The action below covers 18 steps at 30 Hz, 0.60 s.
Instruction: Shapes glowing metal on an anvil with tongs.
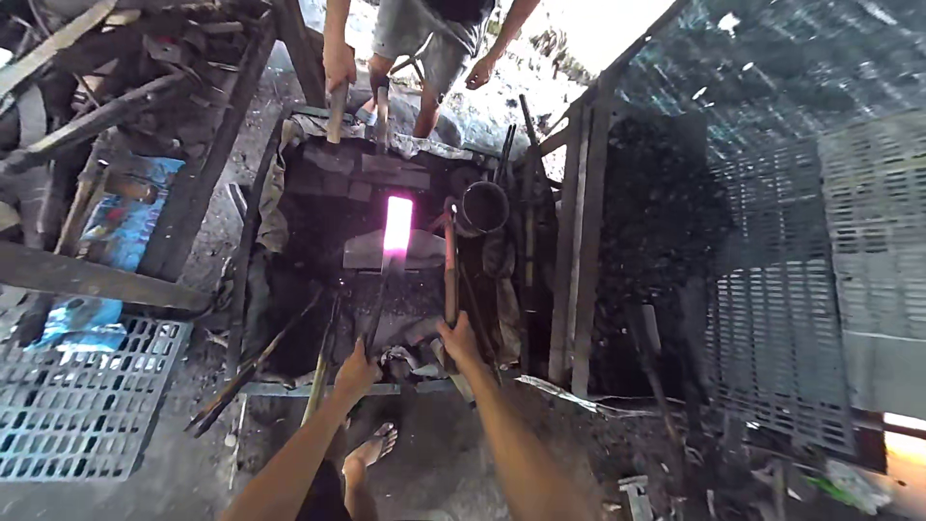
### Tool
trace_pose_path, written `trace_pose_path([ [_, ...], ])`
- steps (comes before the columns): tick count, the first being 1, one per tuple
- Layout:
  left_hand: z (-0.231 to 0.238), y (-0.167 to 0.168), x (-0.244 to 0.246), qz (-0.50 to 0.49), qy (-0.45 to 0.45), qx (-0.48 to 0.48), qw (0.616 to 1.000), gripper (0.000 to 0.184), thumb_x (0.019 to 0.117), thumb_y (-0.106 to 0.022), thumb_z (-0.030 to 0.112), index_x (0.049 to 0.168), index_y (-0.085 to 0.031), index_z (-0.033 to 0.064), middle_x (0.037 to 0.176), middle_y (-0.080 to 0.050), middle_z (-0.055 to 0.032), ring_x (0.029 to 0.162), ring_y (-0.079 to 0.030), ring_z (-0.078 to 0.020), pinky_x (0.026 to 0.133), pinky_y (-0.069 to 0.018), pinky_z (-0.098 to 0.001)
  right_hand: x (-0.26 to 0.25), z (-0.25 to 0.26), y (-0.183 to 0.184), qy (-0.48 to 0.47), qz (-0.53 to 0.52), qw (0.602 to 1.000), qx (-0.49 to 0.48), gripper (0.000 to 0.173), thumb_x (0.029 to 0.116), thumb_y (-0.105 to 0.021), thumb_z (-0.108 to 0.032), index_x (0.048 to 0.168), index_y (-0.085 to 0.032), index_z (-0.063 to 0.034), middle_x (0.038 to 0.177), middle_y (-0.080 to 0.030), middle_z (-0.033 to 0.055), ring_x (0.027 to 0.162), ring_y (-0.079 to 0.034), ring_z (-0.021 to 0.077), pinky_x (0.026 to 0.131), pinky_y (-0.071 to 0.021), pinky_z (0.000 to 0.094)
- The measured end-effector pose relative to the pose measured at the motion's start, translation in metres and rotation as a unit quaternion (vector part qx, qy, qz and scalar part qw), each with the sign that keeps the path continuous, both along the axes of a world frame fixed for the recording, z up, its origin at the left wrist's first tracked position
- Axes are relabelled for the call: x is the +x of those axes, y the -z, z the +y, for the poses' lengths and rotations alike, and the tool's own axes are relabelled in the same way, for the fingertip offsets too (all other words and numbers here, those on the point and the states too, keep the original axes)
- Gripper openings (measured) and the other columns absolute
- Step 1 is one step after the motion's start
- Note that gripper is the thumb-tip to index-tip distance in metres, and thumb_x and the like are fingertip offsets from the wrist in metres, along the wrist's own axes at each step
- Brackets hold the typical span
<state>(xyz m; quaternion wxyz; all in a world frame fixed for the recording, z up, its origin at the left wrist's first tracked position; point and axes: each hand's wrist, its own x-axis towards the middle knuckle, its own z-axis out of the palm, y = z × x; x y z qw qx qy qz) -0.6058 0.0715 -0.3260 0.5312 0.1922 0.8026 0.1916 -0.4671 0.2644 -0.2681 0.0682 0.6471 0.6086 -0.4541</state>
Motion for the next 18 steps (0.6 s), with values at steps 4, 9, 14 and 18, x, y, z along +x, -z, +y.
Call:
trace_pose_path([
  [4, 0.001, -0.008, 0.011, 0.006, -0.001, -0.012, 1.0, 0.059, 0.1023, -0.06, 0.031, 0.148, -0.04, 0.0005, 0.125, -0.065, -0.0245, 0.115, -0.067, -0.0382, 0.1, -0.0526, -0.0569, 0.006, -0.024, 0.006, 0.033, 0.023, 0.999, 0.004, 0.055, 0.103, -0.062, -0.029, 0.147, -0.039, -0.0045, 0.101, -0.067, 0.0211, 0.068, -0.07, 0.0286, 0.062, -0.0607, 0.0456],
  [9, -0.02, -0.015, 0.041, -0.004, 0.004, -0.022, 1.0, 0.053, 0.105, -0.057, 0.034, 0.143, -0.044, -0.0008, 0.121, -0.065, -0.0242, 0.112, -0.067, -0.0373, 0.098, -0.053, -0.0558, 0.018, -0.011, -0.004, 0.02, 0.026, 0.999, -0.006, 0.059, 0.1044, -0.059, -0.031, 0.15, -0.033, -0.0047, 0.102, -0.066, 0.0204, 0.07, -0.07, 0.0269, 0.065, -0.0608, 0.0442],
  [14, -0.044, -0.023, 0.083, -0.008, 0.015, -0.031, 0.999, 0.052, 0.104, -0.058, 0.027, 0.146, -0.042, 0.0, 0.119, -0.066, -0.0251, 0.106, -0.069, -0.0377, 0.093, -0.0555, -0.0554, 0.042, -0.022, -0.011, 0.012, 0.04, 0.999, 0.013, 0.06, 0.1033, -0.062, -0.035, 0.148, -0.037, -0.0042, 0.104, -0.066, 0.0206, 0.069, -0.07, 0.0264, 0.065, -0.0609, 0.0436],
  [18, -0.051, -0.032, 0.112, -0.013, 0.009, -0.037, 0.999, 0.053, 0.1039, -0.057, 0.027, 0.147, -0.043, 0.0003, 0.121, -0.067, -0.0256, 0.109, -0.069, -0.0391, 0.096, -0.0545, -0.0567, 0.067, -0.036, -0.046, -0.029, 0.084, 0.995, 0.048, 0.075, 0.1043, -0.06, -0.029, 0.164, -0.017, -0.0099, 0.121, -0.066, 0.0241, 0.087, -0.072, 0.0324, 0.079, -0.0603, 0.0507],
])
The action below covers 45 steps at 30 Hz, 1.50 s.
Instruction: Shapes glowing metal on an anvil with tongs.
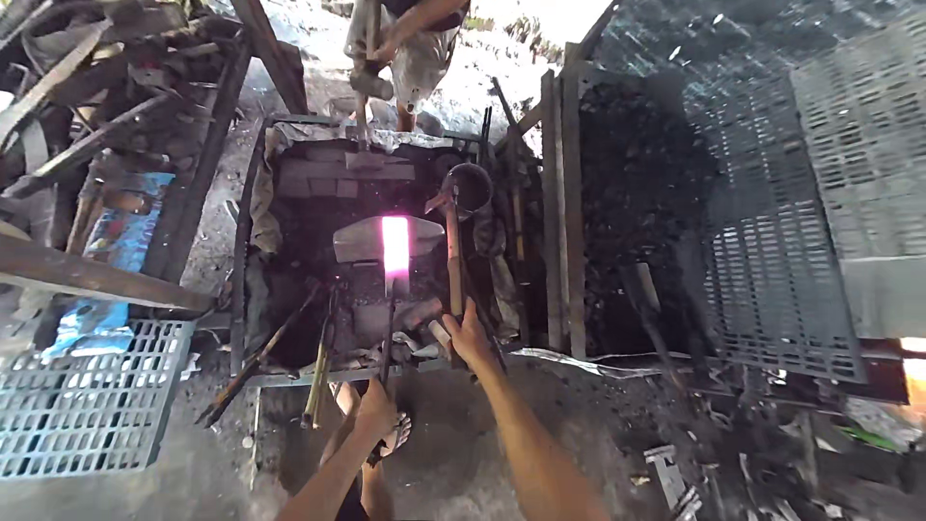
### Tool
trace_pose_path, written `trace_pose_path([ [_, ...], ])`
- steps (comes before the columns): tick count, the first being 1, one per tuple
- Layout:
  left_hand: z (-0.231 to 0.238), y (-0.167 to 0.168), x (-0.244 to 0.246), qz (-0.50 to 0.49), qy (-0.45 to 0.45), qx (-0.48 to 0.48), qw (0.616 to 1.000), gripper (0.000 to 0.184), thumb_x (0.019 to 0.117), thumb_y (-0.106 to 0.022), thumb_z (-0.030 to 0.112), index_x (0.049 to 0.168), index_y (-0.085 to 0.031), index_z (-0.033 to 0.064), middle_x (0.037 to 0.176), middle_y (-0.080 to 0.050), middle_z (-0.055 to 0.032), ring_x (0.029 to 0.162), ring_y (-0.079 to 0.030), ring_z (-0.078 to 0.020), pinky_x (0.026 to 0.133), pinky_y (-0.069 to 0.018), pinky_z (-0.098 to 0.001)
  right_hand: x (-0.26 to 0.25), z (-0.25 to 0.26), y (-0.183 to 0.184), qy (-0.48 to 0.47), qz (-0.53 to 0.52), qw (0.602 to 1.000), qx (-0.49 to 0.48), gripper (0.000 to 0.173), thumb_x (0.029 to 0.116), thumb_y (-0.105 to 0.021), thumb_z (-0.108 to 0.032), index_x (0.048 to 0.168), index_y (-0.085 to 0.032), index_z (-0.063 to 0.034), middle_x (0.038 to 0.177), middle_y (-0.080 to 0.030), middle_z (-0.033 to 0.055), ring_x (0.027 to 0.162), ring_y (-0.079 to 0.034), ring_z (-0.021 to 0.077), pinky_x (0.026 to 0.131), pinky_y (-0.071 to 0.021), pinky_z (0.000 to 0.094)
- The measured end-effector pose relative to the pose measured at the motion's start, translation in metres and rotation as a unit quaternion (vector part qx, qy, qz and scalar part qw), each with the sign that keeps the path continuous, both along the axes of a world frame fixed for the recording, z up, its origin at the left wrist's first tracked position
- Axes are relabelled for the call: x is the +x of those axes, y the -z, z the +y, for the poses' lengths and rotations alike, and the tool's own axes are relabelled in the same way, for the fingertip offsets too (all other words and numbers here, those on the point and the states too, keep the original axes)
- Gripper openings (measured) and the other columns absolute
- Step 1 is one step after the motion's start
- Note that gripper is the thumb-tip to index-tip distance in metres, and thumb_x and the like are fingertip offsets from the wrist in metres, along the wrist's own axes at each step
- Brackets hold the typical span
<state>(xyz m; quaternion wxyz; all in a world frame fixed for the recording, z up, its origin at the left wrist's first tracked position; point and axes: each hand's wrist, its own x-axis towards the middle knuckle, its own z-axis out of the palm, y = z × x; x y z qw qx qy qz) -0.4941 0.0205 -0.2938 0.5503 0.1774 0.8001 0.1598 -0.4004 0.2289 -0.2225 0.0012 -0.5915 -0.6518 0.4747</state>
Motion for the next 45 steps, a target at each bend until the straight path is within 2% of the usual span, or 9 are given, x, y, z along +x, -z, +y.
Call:
trace_pose_path([
  [2, 0.001, -0.002, 0.01, 0.007, -0.006, -0.003, 1.0, 0.051, 0.1036, -0.058, 0.028, 0.145, -0.045, 0.001, 0.12, -0.067, -0.0247, 0.109, -0.069, -0.0388, 0.096, -0.0545, -0.057, 0.013, -0.019, -0.013, -0.002, 0.036, 0.999, -0.017, 0.083, 0.1058, -0.057, -0.03, 0.167, -0.002, -0.0187, 0.113, -0.066, 0.0216, 0.065, -0.068, 0.0263, 0.062, -0.0617, 0.0458],
  [5, 0.005, -0.01, 0.015, 0.005, -0.012, -0.01, 1.0, 0.049, 0.1042, -0.057, 0.03, 0.143, -0.046, 0.0014, 0.119, -0.068, -0.0233, 0.109, -0.069, -0.0368, 0.095, -0.0549, -0.0553, 0.029, -0.042, -0.016, 0.003, 0.07, 0.996, -0.058, 0.084, 0.1065, -0.056, -0.03, 0.167, 0.001, -0.0271, 0.111, -0.067, 0.0204, 0.056, -0.065, 0.0247, 0.054, -0.0613, 0.0449],
  [10, 0.013, -0.025, 0.016, -0.004, -0.016, -0.009, 1.0, 0.048, 0.1043, -0.057, 0.029, 0.141, -0.046, 0.0012, 0.117, -0.067, -0.0222, 0.108, -0.069, -0.0354, 0.095, -0.055, -0.0532, 0.024, -0.051, -0.002, -0.018, 0.06, 0.996, -0.071, 0.08, 0.107, -0.055, -0.033, 0.167, -0.003, -0.0313, 0.11, -0.067, 0.0181, 0.056, -0.065, 0.0237, 0.055, -0.0613, 0.0443],
  [15, 0.014, -0.027, 0.018, -0.002, -0.018, -0.003, 1.0, 0.047, 0.1051, -0.056, 0.028, 0.142, -0.044, 0.0013, 0.116, -0.067, -0.0219, 0.106, -0.069, -0.0345, 0.094, -0.0551, -0.0519, 0.008, -0.037, 0.004, -0.019, 0.075, 0.995, -0.059, 0.078, 0.1075, -0.054, -0.03, 0.168, -0.005, -0.0275, 0.112, -0.066, 0.0188, 0.057, -0.065, 0.0224, 0.055, -0.0608, 0.0419],
  [23, 0.013, -0.025, 0.017, -0.005, -0.02, -0.008, 1.0, 0.048, 0.1052, -0.056, 0.027, 0.143, -0.043, 0.0019, 0.117, -0.067, -0.022, 0.106, -0.07, -0.0345, 0.093, -0.0559, -0.0516, -0.007, -0.026, -0.001, -0.054, 0.016, 0.997, -0.053, 0.077, 0.1087, -0.051, -0.031, 0.167, -0.001, -0.0308, 0.105, -0.067, 0.0184, 0.056, -0.064, 0.0216, 0.057, -0.0597, 0.0404],
  [26, 0.013, -0.024, 0.018, -0.009, -0.026, -0.01, 1.0, 0.046, 0.105, -0.056, 0.025, 0.143, -0.044, 0.0017, 0.116, -0.068, -0.0222, 0.104, -0.07, -0.0344, 0.092, -0.0565, -0.0515, -0.016, -0.025, -0.014, -0.087, -0.038, 0.995, -0.038, 0.076, 0.1093, -0.049, -0.032, 0.167, 0.0, -0.0288, 0.104, -0.068, 0.0182, 0.062, -0.066, 0.0238, 0.062, -0.0599, 0.0416],
  [30, 0.014, -0.022, 0.018, -0.006, -0.014, -0.018, 1.0, 0.049, 0.1056, -0.055, 0.026, 0.145, -0.043, -0.0006, 0.122, -0.066, -0.0251, 0.111, -0.069, -0.0376, 0.096, -0.055, -0.0541, -0.039, -0.023, -0.039, -0.149, -0.127, 0.981, -0.015, 0.075, 0.11, -0.045, -0.031, 0.167, 0.005, -0.0291, 0.109, -0.07, 0.0193, 0.084, -0.072, 0.0304, 0.08, -0.0597, 0.0475],
  [35, 0.014, -0.013, 0.019, 0.002, -0.003, -0.026, 1.0, 0.051, 0.1061, -0.054, 0.028, 0.147, -0.041, 0.0008, 0.124, -0.066, -0.024, 0.113, -0.068, -0.0363, 0.098, -0.0546, -0.0525, -0.061, -0.029, -0.06, -0.182, -0.183, 0.966, -0.001, 0.076, 0.1102, -0.042, -0.031, 0.166, 0.01, -0.0308, 0.115, -0.07, 0.0175, 0.098, -0.072, 0.0323, 0.089, -0.0573, 0.0494],
  [45, 0.007, -0.013, 0.013, -0.011, -0.003, -0.024, 1.0, 0.051, 0.1063, -0.052, 0.027, 0.149, -0.038, 0.0029, 0.124, -0.066, -0.0237, 0.112, -0.069, -0.0363, 0.096, -0.0556, -0.0528, -0.077, -0.037, -0.07, -0.185, -0.206, 0.961, 0.004, 0.077, 0.1096, -0.043, -0.029, 0.165, 0.01, -0.0314, 0.113, -0.071, 0.0164, 0.099, -0.071, 0.0312, 0.088, -0.0577, 0.0483],
])
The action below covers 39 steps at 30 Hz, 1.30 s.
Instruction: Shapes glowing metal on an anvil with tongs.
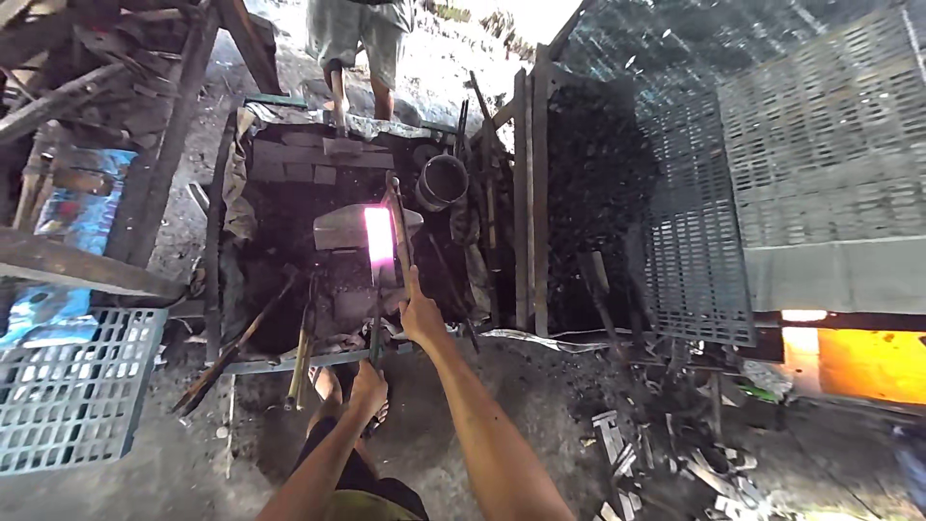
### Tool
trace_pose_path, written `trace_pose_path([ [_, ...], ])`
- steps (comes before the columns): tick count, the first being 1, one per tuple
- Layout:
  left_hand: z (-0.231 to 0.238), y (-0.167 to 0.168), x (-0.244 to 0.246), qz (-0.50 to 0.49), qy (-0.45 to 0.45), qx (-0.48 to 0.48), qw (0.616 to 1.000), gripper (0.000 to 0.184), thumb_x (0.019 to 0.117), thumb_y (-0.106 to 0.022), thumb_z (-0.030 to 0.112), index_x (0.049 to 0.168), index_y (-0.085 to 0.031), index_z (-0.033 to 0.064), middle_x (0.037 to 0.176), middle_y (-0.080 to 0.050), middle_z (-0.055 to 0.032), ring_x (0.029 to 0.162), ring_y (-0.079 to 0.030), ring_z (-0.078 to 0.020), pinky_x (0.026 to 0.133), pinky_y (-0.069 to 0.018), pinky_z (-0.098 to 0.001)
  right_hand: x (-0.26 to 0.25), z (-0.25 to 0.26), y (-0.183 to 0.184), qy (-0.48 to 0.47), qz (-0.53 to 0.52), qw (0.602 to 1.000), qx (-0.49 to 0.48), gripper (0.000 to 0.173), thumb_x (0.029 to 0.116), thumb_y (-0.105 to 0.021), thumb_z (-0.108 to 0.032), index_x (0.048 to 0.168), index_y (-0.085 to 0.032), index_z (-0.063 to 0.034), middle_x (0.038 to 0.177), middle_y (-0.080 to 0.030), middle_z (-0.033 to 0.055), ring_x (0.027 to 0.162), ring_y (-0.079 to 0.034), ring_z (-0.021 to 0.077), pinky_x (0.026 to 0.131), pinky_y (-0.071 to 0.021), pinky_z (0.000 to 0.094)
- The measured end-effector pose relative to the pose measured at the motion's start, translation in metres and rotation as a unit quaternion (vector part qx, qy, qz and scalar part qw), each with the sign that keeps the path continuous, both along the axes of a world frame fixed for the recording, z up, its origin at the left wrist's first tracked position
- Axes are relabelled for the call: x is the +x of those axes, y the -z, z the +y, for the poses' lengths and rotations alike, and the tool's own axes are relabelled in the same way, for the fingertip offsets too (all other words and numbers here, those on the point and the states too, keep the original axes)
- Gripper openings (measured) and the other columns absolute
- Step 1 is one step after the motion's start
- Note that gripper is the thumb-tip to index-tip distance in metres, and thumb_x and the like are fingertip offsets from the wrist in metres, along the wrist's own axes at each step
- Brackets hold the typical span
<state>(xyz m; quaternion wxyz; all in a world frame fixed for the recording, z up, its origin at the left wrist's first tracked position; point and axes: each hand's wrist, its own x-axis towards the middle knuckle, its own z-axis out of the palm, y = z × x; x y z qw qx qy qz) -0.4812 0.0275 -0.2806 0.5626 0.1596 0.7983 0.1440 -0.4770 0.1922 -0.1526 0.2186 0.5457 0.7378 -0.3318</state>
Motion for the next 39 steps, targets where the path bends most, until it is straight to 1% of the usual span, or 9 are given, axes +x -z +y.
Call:
trace_pose_path([
  [7, -0.002, 0.004, -0.002, 0.006, 0.008, -0.008, 1.0, 0.05, 0.1056, -0.054, 0.026, 0.148, -0.039, 0.0046, 0.124, -0.067, -0.0228, 0.112, -0.069, -0.0359, 0.095, -0.0559, -0.0526, -0.003, -0.004, -0.003, 0.0, -0.016, 1.0, 0.001, 0.077, 0.1098, -0.042, -0.03, 0.165, 0.011, -0.0336, 0.115, -0.07, 0.0167, 0.1, -0.072, 0.0314, 0.087, -0.0579, 0.0484],
  [15, -0.002, 0.004, -0.002, 0.009, 0.012, -0.014, 1.0, 0.056, 0.103, -0.057, 0.024, 0.15, -0.036, 0.0031, 0.124, -0.066, -0.0235, 0.111, -0.07, -0.0358, 0.094, -0.0564, -0.0536, -0.005, -0.003, -0.009, -0.012, -0.01, 1.0, 0.006, 0.078, 0.1088, -0.043, -0.026, 0.166, 0.01, -0.0289, 0.115, -0.07, 0.0176, 0.102, -0.071, 0.0332, 0.09, -0.0575, 0.051],
  [18, -0.003, 0.005, -0.001, 0.013, 0.012, -0.02, 1.0, 0.055, 0.1027, -0.057, 0.024, 0.15, -0.036, 0.0049, 0.123, -0.067, -0.0232, 0.11, -0.07, -0.036, 0.093, -0.0569, -0.0531, -0.007, -0.002, -0.011, -0.023, -0.02, 1.0, 0.009, 0.076, 0.1088, -0.042, -0.026, 0.166, 0.008, -0.0298, 0.114, -0.071, 0.0161, 0.102, -0.071, 0.0323, 0.089, -0.0577, 0.0504],
  [22, -0.004, 0.005, -0.002, 0.016, 0.015, -0.018, 1.0, 0.052, 0.1042, -0.055, 0.025, 0.149, -0.039, 0.0041, 0.124, -0.067, -0.0229, 0.112, -0.069, -0.036, 0.095, -0.0562, -0.0529, -0.012, 0.013, -0.025, -0.014, -0.013, 1.0, -0.007, 0.075, 0.1087, -0.043, -0.025, 0.166, 0.005, -0.0284, 0.122, -0.066, 0.0197, 0.094, -0.072, 0.0301, 0.083, -0.0595, 0.0464],
  [25, -0.003, 0.008, -0.004, 0.018, 0.02, -0.011, 1.0, 0.051, 0.1051, -0.054, 0.027, 0.148, -0.04, 0.0034, 0.123, -0.067, -0.0231, 0.11, -0.07, -0.0354, 0.094, -0.0568, -0.0522, -0.016, 0.028, -0.037, -0.022, -0.008, 1.0, -0.019, 0.08, 0.1083, -0.046, -0.024, 0.166, 0.009, -0.0281, 0.125, -0.066, 0.0194, 0.099, -0.07, 0.03, 0.086, -0.0571, 0.0465],
  [28, -0.004, 0.013, -0.002, 0.021, 0.016, 0.0, 1.0, 0.05, 0.1046, -0.055, 0.026, 0.146, -0.041, 0.0027, 0.122, -0.067, -0.0228, 0.11, -0.07, -0.0358, 0.093, -0.0567, -0.0523, -0.008, 0.021, -0.032, -0.021, -0.009, 1.0, -0.012, 0.08, 0.1078, -0.046, -0.024, 0.166, 0.01, -0.0303, 0.124, -0.067, 0.0188, 0.101, -0.071, 0.031, 0.087, -0.0575, 0.0482],
  [32, -0.005, 0.012, -0.004, 0.025, 0.027, -0.01, 0.999, 0.051, 0.1038, -0.055, 0.026, 0.148, -0.041, 0.0041, 0.123, -0.067, -0.022, 0.112, -0.069, -0.0351, 0.095, -0.056, -0.0527, 0.006, -0.003, -0.025, -0.019, -0.024, 0.999, -0.013, 0.076, 0.1095, -0.041, -0.027, 0.165, 0.011, -0.031, 0.116, -0.067, 0.0178, 0.087, -0.072, 0.0272, 0.078, -0.0598, 0.0434],
  [36, -0.003, 0.009, -0.006, 0.025, 0.034, -0.022, 0.999, 0.052, 0.1027, -0.057, 0.025, 0.148, -0.04, 0.005, 0.124, -0.067, -0.0215, 0.113, -0.069, -0.0347, 0.095, -0.056, -0.0515, 0.008, -0.009, -0.022, -0.01, -0.033, 0.999, -0.017, 0.076, 0.1097, -0.04, -0.027, 0.165, 0.011, -0.0311, 0.111, -0.069, 0.0159, 0.087, -0.072, 0.0269, 0.079, -0.0595, 0.0428],
  [39, -0.004, 0.008, -0.004, 0.031, 0.042, -0.027, 0.998, 0.053, 0.1021, -0.057, 0.026, 0.149, -0.04, 0.0061, 0.124, -0.067, -0.0213, 0.113, -0.069, -0.0341, 0.095, -0.0561, -0.0512, 0.009, -0.012, -0.017, -0.012, -0.033, 0.999, -0.012, 0.075, 0.1096, -0.04, -0.028, 0.165, 0.01, -0.0314, 0.112, -0.069, 0.0158, 0.093, -0.072, 0.0286, 0.082, -0.0587, 0.045],
])
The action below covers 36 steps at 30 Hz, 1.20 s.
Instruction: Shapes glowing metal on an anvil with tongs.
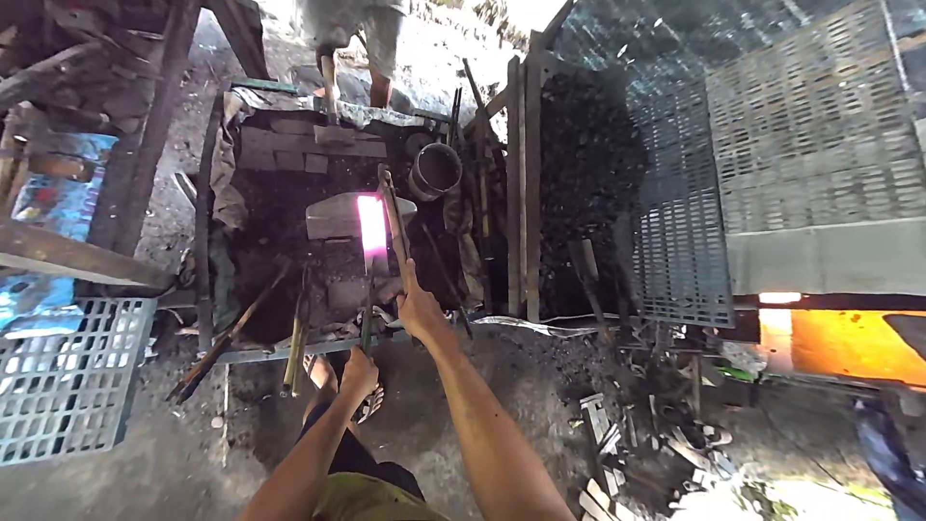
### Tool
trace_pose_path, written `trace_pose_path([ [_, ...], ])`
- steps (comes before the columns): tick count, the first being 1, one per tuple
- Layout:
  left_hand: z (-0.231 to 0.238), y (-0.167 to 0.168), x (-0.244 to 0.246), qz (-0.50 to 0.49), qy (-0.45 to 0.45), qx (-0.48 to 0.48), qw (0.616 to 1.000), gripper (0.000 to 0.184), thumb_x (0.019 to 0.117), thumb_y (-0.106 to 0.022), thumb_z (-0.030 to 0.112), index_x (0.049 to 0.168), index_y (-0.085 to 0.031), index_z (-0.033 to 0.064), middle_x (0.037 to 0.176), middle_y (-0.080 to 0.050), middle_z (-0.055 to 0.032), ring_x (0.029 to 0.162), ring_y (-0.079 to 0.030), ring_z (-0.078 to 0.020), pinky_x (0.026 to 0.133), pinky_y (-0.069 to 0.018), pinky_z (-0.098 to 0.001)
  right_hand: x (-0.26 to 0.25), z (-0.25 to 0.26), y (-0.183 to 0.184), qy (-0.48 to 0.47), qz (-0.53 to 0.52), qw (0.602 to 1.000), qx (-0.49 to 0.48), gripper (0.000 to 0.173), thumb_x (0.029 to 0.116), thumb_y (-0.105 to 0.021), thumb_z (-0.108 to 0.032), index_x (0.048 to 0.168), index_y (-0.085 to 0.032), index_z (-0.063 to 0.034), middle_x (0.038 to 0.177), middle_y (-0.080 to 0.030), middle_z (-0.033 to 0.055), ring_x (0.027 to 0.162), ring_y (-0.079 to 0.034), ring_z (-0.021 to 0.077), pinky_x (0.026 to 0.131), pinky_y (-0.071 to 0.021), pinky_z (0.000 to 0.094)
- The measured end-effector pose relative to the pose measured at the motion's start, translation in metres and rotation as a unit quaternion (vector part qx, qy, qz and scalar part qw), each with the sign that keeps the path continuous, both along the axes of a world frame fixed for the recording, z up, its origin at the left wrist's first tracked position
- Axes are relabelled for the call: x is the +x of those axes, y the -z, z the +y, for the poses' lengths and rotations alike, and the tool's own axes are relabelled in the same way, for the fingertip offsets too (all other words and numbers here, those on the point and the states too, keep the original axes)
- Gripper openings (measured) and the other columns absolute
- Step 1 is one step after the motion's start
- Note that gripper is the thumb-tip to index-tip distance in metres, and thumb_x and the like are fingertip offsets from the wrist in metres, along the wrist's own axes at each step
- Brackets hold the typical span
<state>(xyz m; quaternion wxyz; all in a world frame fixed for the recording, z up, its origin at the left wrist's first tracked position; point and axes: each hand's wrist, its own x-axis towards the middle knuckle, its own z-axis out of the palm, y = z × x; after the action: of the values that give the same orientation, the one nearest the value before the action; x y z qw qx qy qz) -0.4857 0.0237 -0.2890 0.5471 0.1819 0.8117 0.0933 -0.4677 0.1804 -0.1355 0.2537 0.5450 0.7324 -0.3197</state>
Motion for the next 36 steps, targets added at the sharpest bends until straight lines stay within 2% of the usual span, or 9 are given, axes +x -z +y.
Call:
trace_pose_path([
  [11, 0.003, 0.0, 0.004, -0.002, -0.007, 0.002, 1.0, 0.056, 0.1, -0.059, 0.022, 0.15, -0.038, 0.0056, 0.122, -0.068, -0.0221, 0.111, -0.07, -0.0357, 0.094, -0.0563, -0.0532, 0.007, -0.004, 0.011, 0.001, 0.007, 1.0, 0.009, 0.076, 0.1093, -0.041, -0.029, 0.165, 0.01, -0.0324, 0.11, -0.07, 0.0154, 0.094, -0.072, 0.0301, 0.082, -0.0585, 0.0468],
  [15, 0.005, -0.001, 0.005, -0.002, -0.005, -0.006, 1.0, 0.059, 0.0992, -0.06, 0.021, 0.151, -0.037, 0.0058, 0.124, -0.067, -0.0219, 0.112, -0.07, -0.0346, 0.094, -0.0563, -0.0513, 0.008, -0.004, 0.013, -0.002, 0.003, 1.0, 0.01, 0.076, 0.1092, -0.042, -0.03, 0.165, 0.01, -0.0324, 0.112, -0.071, 0.0157, 0.1, -0.072, 0.0316, 0.088, -0.0577, 0.0489],
  [19, 0.005, -0.001, 0.006, -0.005, -0.008, -0.004, 1.0, 0.058, 0.0994, -0.059, 0.02, 0.151, -0.037, 0.0058, 0.124, -0.067, -0.0223, 0.113, -0.069, -0.0348, 0.095, -0.056, -0.0513, 0.002, -0.004, 0.009, -0.033, 0.002, 0.999, 0.017, 0.077, 0.1083, -0.044, -0.027, 0.166, 0.007, -0.0304, 0.11, -0.072, 0.0152, 0.1, -0.072, 0.0322, 0.088, -0.0579, 0.0495],
  [22, 0.011, -0.001, 0.001, -0.004, -0.002, -0.001, 1.0, 0.056, 0.0988, -0.059, 0.02, 0.149, -0.038, 0.0051, 0.124, -0.067, -0.0217, 0.112, -0.069, -0.0344, 0.094, -0.0561, -0.0514, -0.007, 0.013, -0.002, -0.025, 0.007, 1.0, 0.004, 0.076, 0.1084, -0.044, -0.026, 0.166, 0.006, -0.0282, 0.118, -0.07, 0.0169, 0.106, -0.07, 0.0328, 0.092, -0.0566, 0.051],
  [25, 0.02, 0.002, -0.011, -0.01, -0.004, 0.013, 1.0, 0.06, 0.0983, -0.059, 0.018, 0.151, -0.034, 0.0026, 0.126, -0.065, -0.0233, 0.115, -0.068, -0.0363, 0.096, -0.0549, -0.0545, -0.011, 0.035, -0.004, -0.017, 0.019, 1.0, -0.001, 0.077, 0.109, -0.044, -0.026, 0.166, 0.009, -0.03, 0.127, -0.066, 0.0193, 0.109, -0.069, 0.0328, 0.095, -0.0552, 0.05],
  [28, 0.027, 0.004, -0.018, -0.014, 0.003, 0.01, 1.0, 0.062, 0.0988, -0.058, 0.019, 0.152, -0.031, 0.0022, 0.129, -0.064, -0.0236, 0.117, -0.067, -0.0365, 0.097, -0.0545, -0.0542, -0.006, 0.037, 0.003, -0.02, 0.018, 1.0, 0.007, 0.078, 0.1092, -0.043, -0.027, 0.165, 0.01, -0.0323, 0.124, -0.066, 0.019, 0.099, -0.072, 0.0305, 0.087, -0.0583, 0.0469],
  [29, 0.028, 0.004, -0.019, -0.014, 0.004, 0.009, 1.0, 0.063, 0.0986, -0.058, 0.018, 0.153, -0.031, 0.002, 0.129, -0.064, -0.0237, 0.118, -0.067, -0.0367, 0.098, -0.0542, -0.054, -0.003, 0.032, 0.005, -0.018, 0.014, 1.0, 0.007, 0.078, 0.1091, -0.043, -0.028, 0.165, 0.01, -0.0328, 0.125, -0.065, 0.0196, 0.099, -0.072, 0.0315, 0.087, -0.0587, 0.0483],
  [33, 0.028, 0.006, -0.018, -0.016, 0.007, 0.008, 1.0, 0.067, 0.0972, -0.06, 0.016, 0.154, -0.028, 0.0014, 0.131, -0.063, -0.024, 0.119, -0.066, -0.0367, 0.099, -0.0539, -0.0536, 0.007, 0.01, 0.014, -0.007, 0.008, 1.0, 0.008, 0.077, 0.1089, -0.043, -0.028, 0.165, 0.01, -0.0321, 0.114, -0.07, 0.0167, 0.102, -0.071, 0.0328, 0.089, -0.0573, 0.0502],
  [36, 0.029, 0.006, -0.018, -0.017, -0.004, 0.01, 1.0, 0.06, 0.0988, -0.059, 0.018, 0.151, -0.034, 0.002, 0.131, -0.062, -0.025, 0.119, -0.065, -0.0383, 0.099, -0.0536, -0.0549, 0.008, 0.01, 0.017, -0.014, 0.009, 1.0, 0.015, 0.077, 0.1085, -0.043, -0.027, 0.166, 0.008, -0.0316, 0.112, -0.071, 0.0162, 0.102, -0.071, 0.0333, 0.089, -0.0574, 0.0515],
])
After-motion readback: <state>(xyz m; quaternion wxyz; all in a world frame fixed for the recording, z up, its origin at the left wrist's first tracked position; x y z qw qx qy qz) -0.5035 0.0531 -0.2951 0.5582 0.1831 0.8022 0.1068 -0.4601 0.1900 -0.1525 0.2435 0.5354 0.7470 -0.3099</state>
